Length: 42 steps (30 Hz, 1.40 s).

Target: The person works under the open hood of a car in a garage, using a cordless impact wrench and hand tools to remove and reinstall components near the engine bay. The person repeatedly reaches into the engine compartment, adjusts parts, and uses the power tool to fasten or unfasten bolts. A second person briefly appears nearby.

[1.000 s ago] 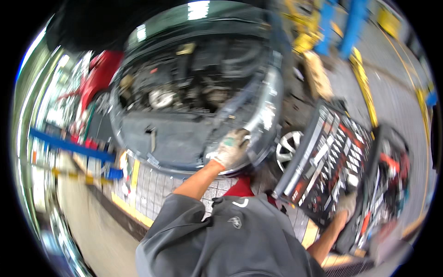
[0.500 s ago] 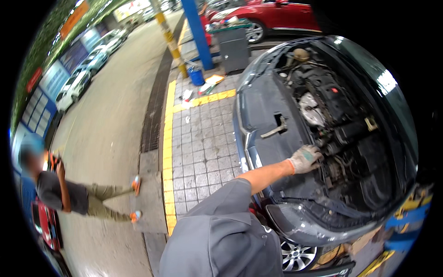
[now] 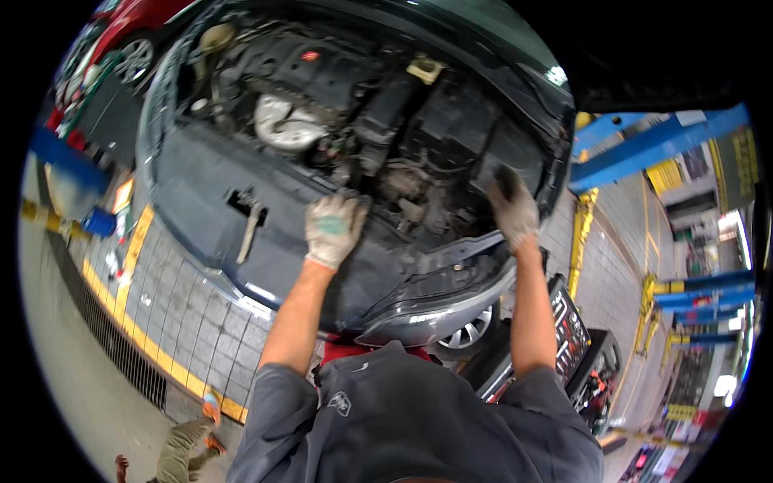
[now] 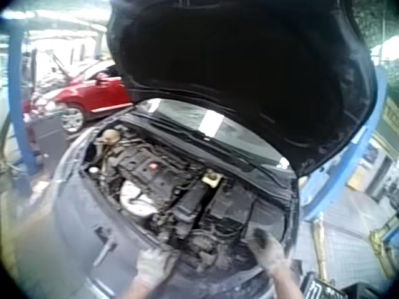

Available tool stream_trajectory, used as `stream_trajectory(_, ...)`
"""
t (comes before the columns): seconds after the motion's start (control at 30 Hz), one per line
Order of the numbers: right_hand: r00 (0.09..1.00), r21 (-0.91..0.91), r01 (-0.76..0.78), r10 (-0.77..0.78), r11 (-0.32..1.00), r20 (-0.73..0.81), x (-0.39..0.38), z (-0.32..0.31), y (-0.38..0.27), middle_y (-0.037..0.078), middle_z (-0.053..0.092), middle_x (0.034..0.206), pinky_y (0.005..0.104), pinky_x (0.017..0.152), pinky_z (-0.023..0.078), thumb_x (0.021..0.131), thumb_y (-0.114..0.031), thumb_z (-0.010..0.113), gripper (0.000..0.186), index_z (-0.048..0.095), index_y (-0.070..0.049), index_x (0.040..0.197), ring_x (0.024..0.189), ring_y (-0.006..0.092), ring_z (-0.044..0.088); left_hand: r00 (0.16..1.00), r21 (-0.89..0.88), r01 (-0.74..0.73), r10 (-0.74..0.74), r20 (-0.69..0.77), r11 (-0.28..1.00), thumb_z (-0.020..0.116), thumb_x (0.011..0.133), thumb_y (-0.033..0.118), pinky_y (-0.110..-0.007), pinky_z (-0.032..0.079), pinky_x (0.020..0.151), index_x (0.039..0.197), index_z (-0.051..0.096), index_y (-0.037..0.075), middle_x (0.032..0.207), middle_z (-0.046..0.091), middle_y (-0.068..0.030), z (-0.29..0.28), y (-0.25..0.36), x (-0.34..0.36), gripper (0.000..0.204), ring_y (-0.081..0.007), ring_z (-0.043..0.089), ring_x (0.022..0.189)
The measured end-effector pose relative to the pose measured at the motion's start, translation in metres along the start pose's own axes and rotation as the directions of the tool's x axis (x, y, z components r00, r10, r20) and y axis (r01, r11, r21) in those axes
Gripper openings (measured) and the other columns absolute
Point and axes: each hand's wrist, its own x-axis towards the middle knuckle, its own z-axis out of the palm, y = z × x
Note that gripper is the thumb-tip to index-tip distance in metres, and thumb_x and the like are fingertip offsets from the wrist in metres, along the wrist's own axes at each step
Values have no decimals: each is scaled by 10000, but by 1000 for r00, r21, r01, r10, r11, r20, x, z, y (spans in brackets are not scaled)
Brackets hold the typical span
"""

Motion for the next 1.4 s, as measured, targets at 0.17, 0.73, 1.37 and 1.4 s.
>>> stream_trajectory(0.17, 1000, 169, -4, 6, 986, -10, 72, 49, 20, 162, 688, 1329, 371, 1044, 488, 956, -339, 721, 566, 576, -27, 1406, 1253, 288, 648, 1000, 6, 9, -9, -16, 1000, 691, 895, 267, -436, 447, 833, 955, 715, 131, 1003, 712, -44, 6, -2, -9, 150, -276, 643, 890)
stream_trajectory(0.73, 978, -122, -151, 167, 981, 127, 280, 124, 18, 207, 468, 1560, 384, 1201, 376, 888, -502, 722, 877, 425, 8, 1535, 1452, 349, 441, 999, 46, -5, 3, 42, 999, 549, 901, 319, -452, 408, 913, 999, 709, 152, 1048, 705, -52, 12, -19, -28, 252, -278, 620, 898)
stream_trajectory(1.37, 981, -179, 26, 10, 984, 195, 283, 126, 43, 295, 463, 1485, 456, 1138, 434, 820, -453, 824, 831, 512, 17, 1432, 1371, 444, 489, 995, 55, -7, 1, 103, 998, 529, 926, 323, -468, 412, 907, 999, 699, 163, 1050, 703, -49, 7, -21, -34, 244, -273, 622, 892)
stream_trajectory(1.4, 984, -182, 12, 20, 983, 176, 282, 125, 42, 288, 462, 1488, 451, 1145, 429, 820, -446, 825, 840, 502, 11, 1446, 1377, 437, 484, 995, 51, -6, 1, 102, 999, 529, 926, 323, -469, 411, 907, 999, 699, 164, 1050, 704, -50, 8, -21, -34, 244, -274, 623, 892)
